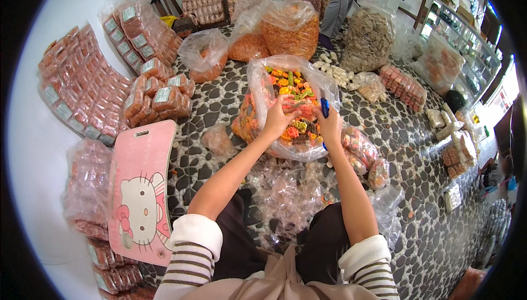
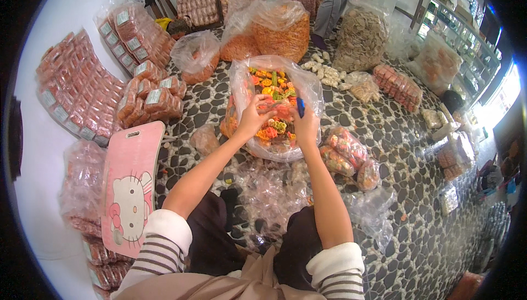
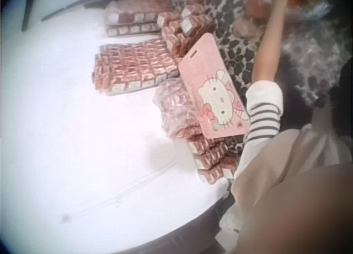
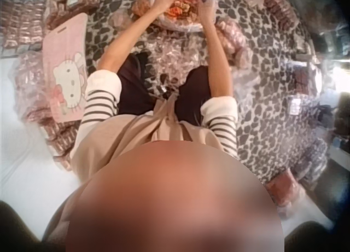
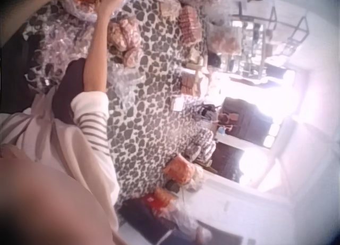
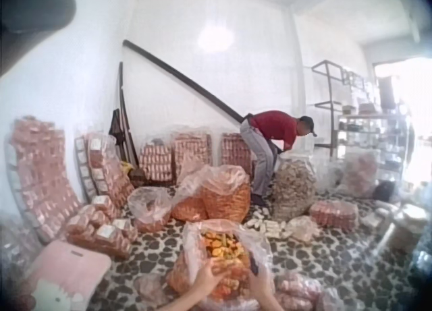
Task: The person sits on the floor and uses a blue scoop to transfer colorful candies from a large bag into smaller clear plastic bags. The person repeatedly scoops and fills multiple small bags, placing them on the floor beside them.
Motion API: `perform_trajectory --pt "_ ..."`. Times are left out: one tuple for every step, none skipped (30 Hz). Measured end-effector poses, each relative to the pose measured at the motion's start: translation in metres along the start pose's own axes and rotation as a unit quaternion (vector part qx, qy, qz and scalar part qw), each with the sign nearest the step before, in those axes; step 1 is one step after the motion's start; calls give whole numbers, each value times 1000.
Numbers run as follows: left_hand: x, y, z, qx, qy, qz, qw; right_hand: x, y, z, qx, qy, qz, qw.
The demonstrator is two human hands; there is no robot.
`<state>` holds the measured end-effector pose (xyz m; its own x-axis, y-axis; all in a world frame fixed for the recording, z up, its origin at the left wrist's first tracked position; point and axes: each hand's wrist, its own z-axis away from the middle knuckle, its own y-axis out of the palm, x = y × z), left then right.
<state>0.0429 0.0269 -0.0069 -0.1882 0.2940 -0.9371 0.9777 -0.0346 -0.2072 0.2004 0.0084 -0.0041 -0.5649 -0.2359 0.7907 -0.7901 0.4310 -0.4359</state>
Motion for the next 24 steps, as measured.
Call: perform_trajectory --pt "0 -1 0 -4 31 9 999 -2 -2 -3 7 40 27 999" --pt "1 -3 -1 -6 53 18 998 -2 -4 -4 15 104 65 992" --pt "1 -5 -1 -15 38 23 999 -2 -6 -4 35 137 14 990" --pt "2 -6 -1 -22 14 29 999 -2 -5 -4 18 136 -25 990" --pt "3 -5 0 -25 -36 29 999 -1 -5 -3 9 143 -65 987" --pt "4 -3 2 -41 -6 22 999 0 -3 -2 -1 133 -119 984" --pt "4 -1 3 -53 -2 7 999 2 2 -1 -7 108 -73 992" --pt "4 3 4 -84 11 -7 996 3 8 0 -14 64 -40 997" --pt "3 9 5 -88 35 -21 995 4 14 1 -25 26 -8 999" --pt "2 13 5 -109 68 -36 991 3 19 2 1 7 22 1000" --pt "1 14 5 -99 85 -51 990 2 19 -1 -27 14 32 999" --pt "0 13 4 -138 93 -60 984 1 21 -4 -28 34 39 998" --pt "-1 11 2 -147 86 -69 983 -2 17 -6 -57 38 15 998" --pt "-2 7 0 -161 87 -74 980 -3 14 -8 -72 88 -4 994" --pt "-2 4 -2 -191 85 -70 976 -5 6 -7 -61 69 -11 996" --pt "-2 6 -1 -165 78 -61 981 -4 6 -6 -35 78 -22 996" --pt "-1 4 -1 -156 70 -50 984 -2 5 -4 -25 85 -24 996" --pt "0 5 -1 -135 38 -44 989 1 4 -2 -16 95 -29 995" --pt "3 12 2 -76 61 -12 995 5 8 -2 21 63 2 998" --pt "5 16 2 -104 81 -27 991 8 6 0 90 69 5 994" --pt "8 21 2 -116 89 -39 989 10 6 0 31 50 -16 998" --pt "12 22 3 -129 120 -44 983 12 6 -1 -17 15 -46 999" --pt "15 18 -1 -165 114 -129 971 12 2 -5 -7 79 -124 989" --pt "19 16 0 -158 109 -102 976 11 -1 -9 -18 153 -187 970"
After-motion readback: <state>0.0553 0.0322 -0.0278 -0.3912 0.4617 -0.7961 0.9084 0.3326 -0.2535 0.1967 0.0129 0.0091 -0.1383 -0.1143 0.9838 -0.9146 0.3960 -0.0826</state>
